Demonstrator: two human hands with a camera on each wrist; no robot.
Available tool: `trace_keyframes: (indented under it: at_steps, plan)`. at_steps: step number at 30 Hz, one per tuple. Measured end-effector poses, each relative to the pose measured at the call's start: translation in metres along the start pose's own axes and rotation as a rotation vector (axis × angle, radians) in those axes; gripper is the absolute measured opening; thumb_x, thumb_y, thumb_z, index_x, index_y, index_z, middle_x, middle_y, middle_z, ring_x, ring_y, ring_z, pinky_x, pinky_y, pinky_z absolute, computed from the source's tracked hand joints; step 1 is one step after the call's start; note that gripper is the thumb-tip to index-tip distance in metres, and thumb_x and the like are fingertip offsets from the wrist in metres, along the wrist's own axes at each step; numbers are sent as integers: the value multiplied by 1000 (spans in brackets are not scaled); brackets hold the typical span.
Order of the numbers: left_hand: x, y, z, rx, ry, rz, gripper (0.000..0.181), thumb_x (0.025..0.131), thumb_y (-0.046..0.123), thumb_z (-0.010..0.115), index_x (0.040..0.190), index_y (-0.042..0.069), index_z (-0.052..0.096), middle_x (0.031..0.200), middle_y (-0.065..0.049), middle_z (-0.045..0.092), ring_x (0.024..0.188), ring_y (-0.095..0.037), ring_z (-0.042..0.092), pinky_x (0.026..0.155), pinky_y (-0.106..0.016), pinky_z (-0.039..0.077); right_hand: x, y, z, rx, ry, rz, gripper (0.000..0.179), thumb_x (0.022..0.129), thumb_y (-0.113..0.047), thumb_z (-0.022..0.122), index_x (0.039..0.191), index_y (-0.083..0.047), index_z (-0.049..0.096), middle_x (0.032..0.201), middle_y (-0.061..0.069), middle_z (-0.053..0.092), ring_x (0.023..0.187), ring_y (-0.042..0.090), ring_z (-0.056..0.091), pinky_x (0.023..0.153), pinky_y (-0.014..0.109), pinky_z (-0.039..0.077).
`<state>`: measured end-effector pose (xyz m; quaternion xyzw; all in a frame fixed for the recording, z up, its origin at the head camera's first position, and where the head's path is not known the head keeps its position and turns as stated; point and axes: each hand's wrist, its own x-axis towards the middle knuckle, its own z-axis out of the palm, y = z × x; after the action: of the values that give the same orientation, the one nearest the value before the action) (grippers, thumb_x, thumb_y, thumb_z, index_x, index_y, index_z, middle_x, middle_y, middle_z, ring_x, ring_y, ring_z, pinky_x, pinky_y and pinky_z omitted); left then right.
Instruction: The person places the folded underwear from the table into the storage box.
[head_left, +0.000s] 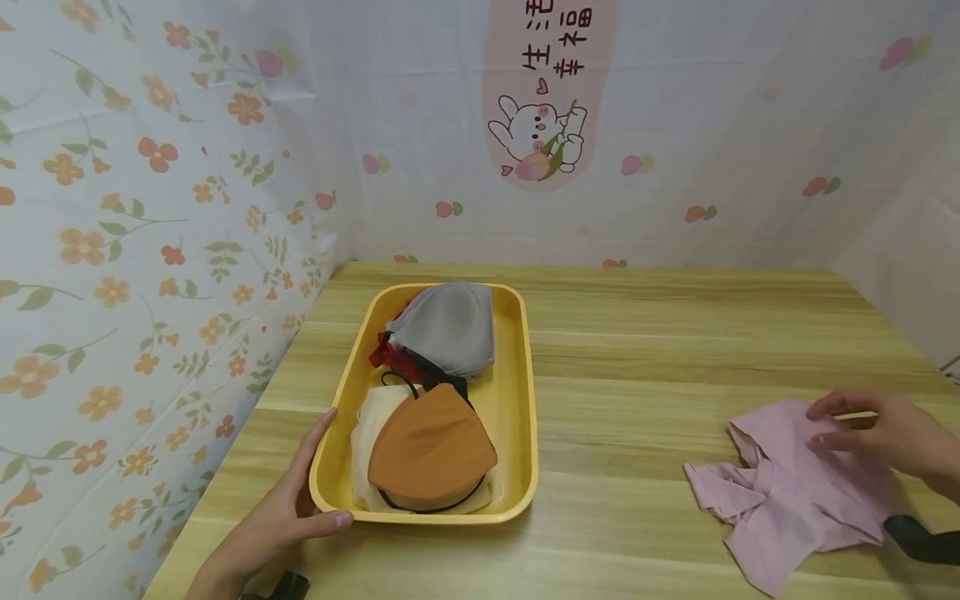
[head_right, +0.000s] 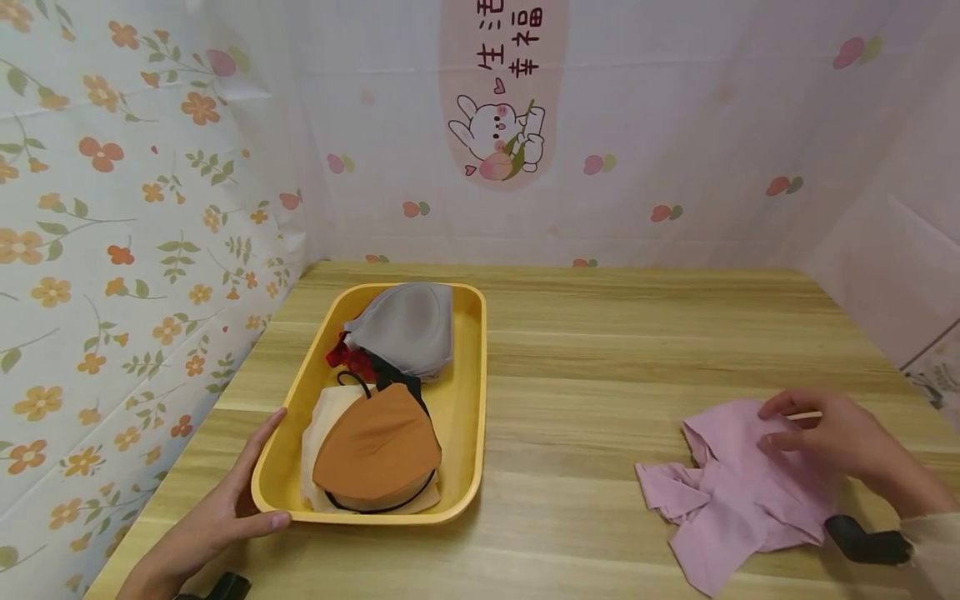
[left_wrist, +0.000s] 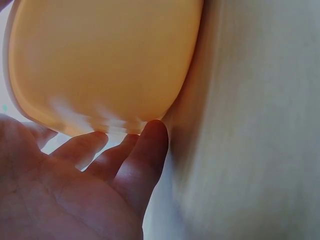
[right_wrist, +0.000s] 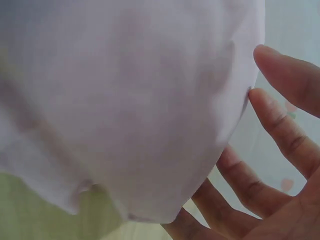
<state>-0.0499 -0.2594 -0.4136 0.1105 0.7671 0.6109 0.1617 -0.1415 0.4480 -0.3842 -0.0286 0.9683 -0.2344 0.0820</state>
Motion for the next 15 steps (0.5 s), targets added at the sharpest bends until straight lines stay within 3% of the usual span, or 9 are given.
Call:
trace_keyframes:
  at_steps: [4,6,8,10,13,15]
  plan:
    - [0,0,1,-11,-6,-5,108,90,6,69,160,40,-5,166,-19,-8,126,12,45,95,-20,51,-2,5,1,19,-44,55,42,86,-24,79,112,7,67,122,38,59,91,30,68,62,22,49]
    - [0,1,1,-19,-9,-1,108,90,6,69,160,40,-5,166,-19,-8,125,10,46,94,-21,52,-3,6,2,28,-67,69,41,88,-24,78,113,6,66,127,42,54,96,43,66,62,22,48]
    - [0,2,1,-22,-11,4,108,90,6,69,160,39,-5,166,-20,-7,125,8,46,94,-22,52,-4,7,3,24,-83,71,38,87,-25,78,110,4,68,131,43,51,99,47,64,63,21,47]
    - [0,2,1,-23,-9,2,107,90,6,69,160,39,-5,166,-19,-7,125,8,46,93,-22,52,-6,8,5,16,-94,70,34,86,-25,79,107,1,70,127,34,59,95,33,66,64,20,45]
    - [0,2,2,-25,-6,-3,107,90,6,69,160,39,-4,166,-18,-6,125,8,47,94,-21,52,-8,10,9,12,-90,36,27,85,-25,80,102,-4,74,110,-2,72,86,5,61,65,17,43]
    - [0,2,1,-23,-8,2,107,90,6,69,161,39,-4,166,-18,-6,125,8,47,94,-21,52,-10,12,11,15,-80,11,22,84,-24,80,99,-8,75,100,-26,65,83,-13,49,66,16,41]
